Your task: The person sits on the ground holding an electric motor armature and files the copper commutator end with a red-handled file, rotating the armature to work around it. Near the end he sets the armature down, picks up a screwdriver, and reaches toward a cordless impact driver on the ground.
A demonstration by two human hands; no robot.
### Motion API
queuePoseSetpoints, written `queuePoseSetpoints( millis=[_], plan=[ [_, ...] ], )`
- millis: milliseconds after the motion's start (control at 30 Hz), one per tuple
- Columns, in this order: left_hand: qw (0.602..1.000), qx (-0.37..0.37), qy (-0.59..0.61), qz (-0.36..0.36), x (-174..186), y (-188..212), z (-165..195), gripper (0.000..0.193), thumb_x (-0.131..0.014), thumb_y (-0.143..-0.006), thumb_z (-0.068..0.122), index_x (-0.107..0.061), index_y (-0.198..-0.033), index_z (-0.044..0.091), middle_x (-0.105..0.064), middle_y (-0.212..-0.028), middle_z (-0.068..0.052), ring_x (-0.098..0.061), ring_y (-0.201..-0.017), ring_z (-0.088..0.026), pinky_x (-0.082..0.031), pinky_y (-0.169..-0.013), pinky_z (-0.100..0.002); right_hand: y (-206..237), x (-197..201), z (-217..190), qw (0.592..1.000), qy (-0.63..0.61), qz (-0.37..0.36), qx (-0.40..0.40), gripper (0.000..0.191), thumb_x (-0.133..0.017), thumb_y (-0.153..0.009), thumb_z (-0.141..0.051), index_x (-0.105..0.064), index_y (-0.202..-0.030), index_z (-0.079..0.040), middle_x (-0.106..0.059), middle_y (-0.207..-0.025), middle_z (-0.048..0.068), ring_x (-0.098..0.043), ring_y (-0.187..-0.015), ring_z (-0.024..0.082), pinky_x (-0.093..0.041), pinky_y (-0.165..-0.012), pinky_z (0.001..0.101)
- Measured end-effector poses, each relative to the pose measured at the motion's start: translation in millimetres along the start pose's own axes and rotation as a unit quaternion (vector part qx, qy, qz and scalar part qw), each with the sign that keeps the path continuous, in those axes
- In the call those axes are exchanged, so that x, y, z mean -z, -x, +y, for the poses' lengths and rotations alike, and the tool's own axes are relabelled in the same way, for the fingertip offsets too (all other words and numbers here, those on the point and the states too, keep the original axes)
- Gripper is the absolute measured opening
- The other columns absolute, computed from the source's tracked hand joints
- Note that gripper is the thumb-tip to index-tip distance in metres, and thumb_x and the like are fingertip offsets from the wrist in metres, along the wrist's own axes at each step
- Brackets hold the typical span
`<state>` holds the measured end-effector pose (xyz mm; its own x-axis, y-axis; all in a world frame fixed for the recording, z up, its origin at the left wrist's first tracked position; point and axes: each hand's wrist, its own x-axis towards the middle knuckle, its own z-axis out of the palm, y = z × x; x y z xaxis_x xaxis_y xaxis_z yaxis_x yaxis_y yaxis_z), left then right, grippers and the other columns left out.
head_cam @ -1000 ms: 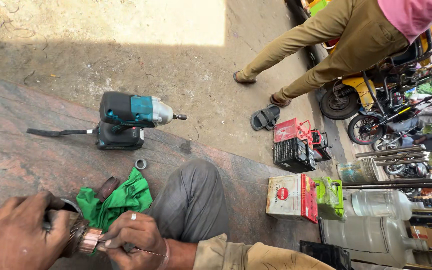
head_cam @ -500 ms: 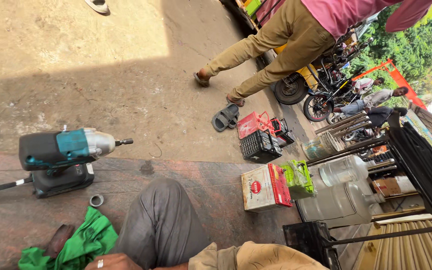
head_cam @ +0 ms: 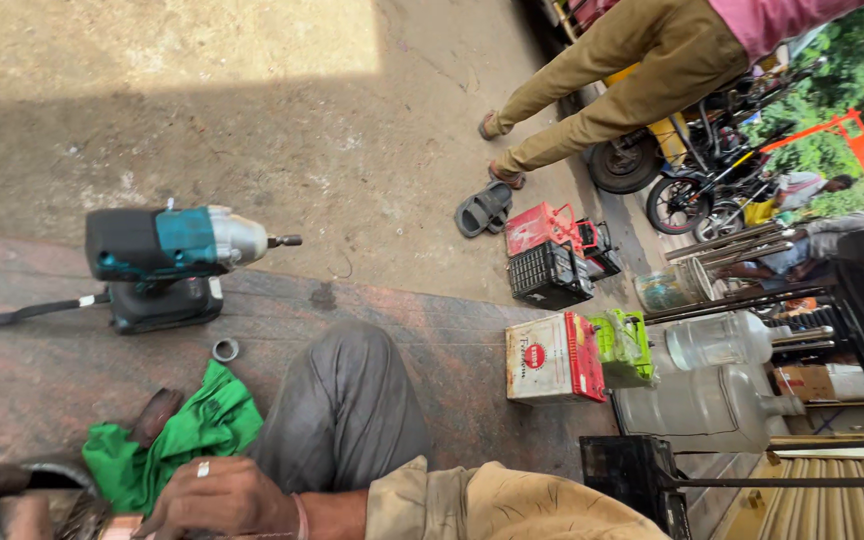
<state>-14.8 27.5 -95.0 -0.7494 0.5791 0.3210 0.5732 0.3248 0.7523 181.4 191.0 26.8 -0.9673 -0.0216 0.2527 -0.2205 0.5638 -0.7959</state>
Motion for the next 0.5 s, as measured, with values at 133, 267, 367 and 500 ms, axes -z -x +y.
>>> queuePoseSetpoints(
  millis=[133,267,367,500],
  plan=[
    [1.0,0.006,-0.002,-0.006,13.9,13.6,-7.7,0.016,-0.068,-0.081,0.015,-0.068,-0.091,0.003,-0.067,-0.082,-0.013,-0.067,-0.076,-0.03,-0.052,-0.083,-0.039,-10.1,17.8,-32.3,0.999,-0.021,0.025,-0.012,0.011,-0.074,-0.094,-0.002,-0.064,-0.097,-0.007,-0.07,-0.096,0.008,-0.071,-0.09,0.022,-0.057,-0.081,0.0316],
    [0.99,-0.023,-0.122,-0.062,40.8,-1.9,29.4,0.009,-0.07,-0.077,0.012,-0.069,-0.084,0.007,-0.069,-0.086,-0.008,-0.068,-0.077,-0.029,-0.049,-0.082,-0.042,-28.3,13.6,-40.3,0.998,-0.018,0.055,-0.018,0.018,-0.077,-0.086,0.001,-0.063,-0.094,-0.006,-0.069,-0.093,0.007,-0.072,-0.087,0.023,-0.057,-0.078,0.032],
    [0.989,-0.029,-0.14,-0.048,63.6,-12.8,62.3,0.012,-0.069,-0.084,0.017,-0.069,-0.091,0.008,-0.069,-0.093,-0.006,-0.066,-0.089,-0.028,-0.049,-0.086,-0.039,-28.4,12.5,-40.7,0.997,-0.012,0.068,-0.017,0.018,-0.078,-0.086,0.001,-0.063,-0.094,-0.005,-0.069,-0.094,0.008,-0.072,-0.086,0.023,-0.057,-0.079,0.0329],
    [0.993,0.026,-0.117,-0.016,65.3,-10.8,86.3,0.022,-0.069,-0.079,0.019,-0.067,-0.096,0.005,-0.067,-0.096,-0.011,-0.062,-0.097,-0.033,-0.05,-0.089,-0.042,-10.3,9.6,-34.3,0.998,-0.02,0.055,-0.023,0.02,-0.079,-0.085,0.003,-0.061,-0.09,-0.005,-0.068,-0.096,0.01,-0.071,-0.083,0.026,-0.055,-0.075,0.0361]
  ],
)
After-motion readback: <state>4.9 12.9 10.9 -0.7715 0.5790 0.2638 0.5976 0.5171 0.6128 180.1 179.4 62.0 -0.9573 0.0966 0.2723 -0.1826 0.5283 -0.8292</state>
